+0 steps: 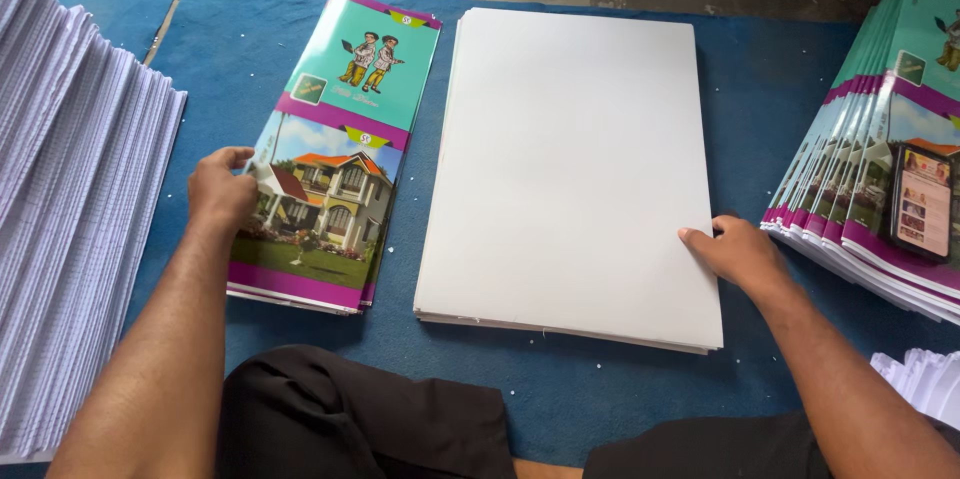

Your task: The person sits on a blue mat and repeatedly folds a printed cover sheet over a stack of white pages. They use a small wooden block to press and crease the fold, then place the finished unit into a stack on the left. This process is repeated for multiple units.

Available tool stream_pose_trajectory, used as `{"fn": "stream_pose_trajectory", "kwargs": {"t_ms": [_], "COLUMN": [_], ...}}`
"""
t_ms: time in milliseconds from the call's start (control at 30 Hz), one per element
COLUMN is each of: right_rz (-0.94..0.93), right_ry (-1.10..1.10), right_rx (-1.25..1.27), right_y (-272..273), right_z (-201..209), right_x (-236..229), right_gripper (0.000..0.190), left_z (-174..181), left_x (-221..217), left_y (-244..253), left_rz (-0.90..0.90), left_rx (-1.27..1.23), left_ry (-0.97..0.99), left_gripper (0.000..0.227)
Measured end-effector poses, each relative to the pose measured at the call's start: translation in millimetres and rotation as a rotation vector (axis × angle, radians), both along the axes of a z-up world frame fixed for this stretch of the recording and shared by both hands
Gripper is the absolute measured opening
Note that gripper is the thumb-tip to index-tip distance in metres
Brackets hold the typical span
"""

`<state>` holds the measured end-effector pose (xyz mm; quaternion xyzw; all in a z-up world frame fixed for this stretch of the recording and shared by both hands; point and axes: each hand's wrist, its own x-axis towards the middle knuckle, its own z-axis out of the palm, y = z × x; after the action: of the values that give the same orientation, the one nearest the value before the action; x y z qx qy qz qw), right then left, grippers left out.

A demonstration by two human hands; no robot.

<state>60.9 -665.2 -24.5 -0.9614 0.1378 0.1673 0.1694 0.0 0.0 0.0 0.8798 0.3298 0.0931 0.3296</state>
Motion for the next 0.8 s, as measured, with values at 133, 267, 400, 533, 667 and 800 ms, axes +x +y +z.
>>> {"fn": "stream_pose_trajectory", "kwargs": {"t_ms": [133, 267, 400, 533, 667, 800], "right_rz": [0.017, -0.01, -0.016, -0.017, -0.115, -0.26], "right_ry": [-0.015, -0.005, -0.029, -0.102, -0.136, -0.13], "right_rx": [-0.046, -0.122, -0.179, -0.045, 0.338, 0.784], "right_y": [10, 24, 28, 19, 11, 7], "right_z": [21, 35, 42, 41, 34, 35], "right_x": [-6, -12, -13, -12, -5, 2], "right_gripper": [0.056, 0.055, 0.056, 0.053, 0.045, 0.037], "left_z": [-17, -28, -31, -33, -35, -35], "left_x": [-2, 5, 13, 26, 35, 42], "left_y": [-1, -20, -47, -79, -114, -143], "left_rz": [-0.055, -0.068, -0.178, -0.231, -0.297, -0.379], "left_rx": [0.103, 0.064, 0.121, 0.014, -0.088, -0.146], "left_ry": [-0.101, -0.089, -0.144, -0.144, -0.11, -0.013], "left_gripper": [0.046, 0.042, 0.038, 0.039, 0.036, 0.039]}}
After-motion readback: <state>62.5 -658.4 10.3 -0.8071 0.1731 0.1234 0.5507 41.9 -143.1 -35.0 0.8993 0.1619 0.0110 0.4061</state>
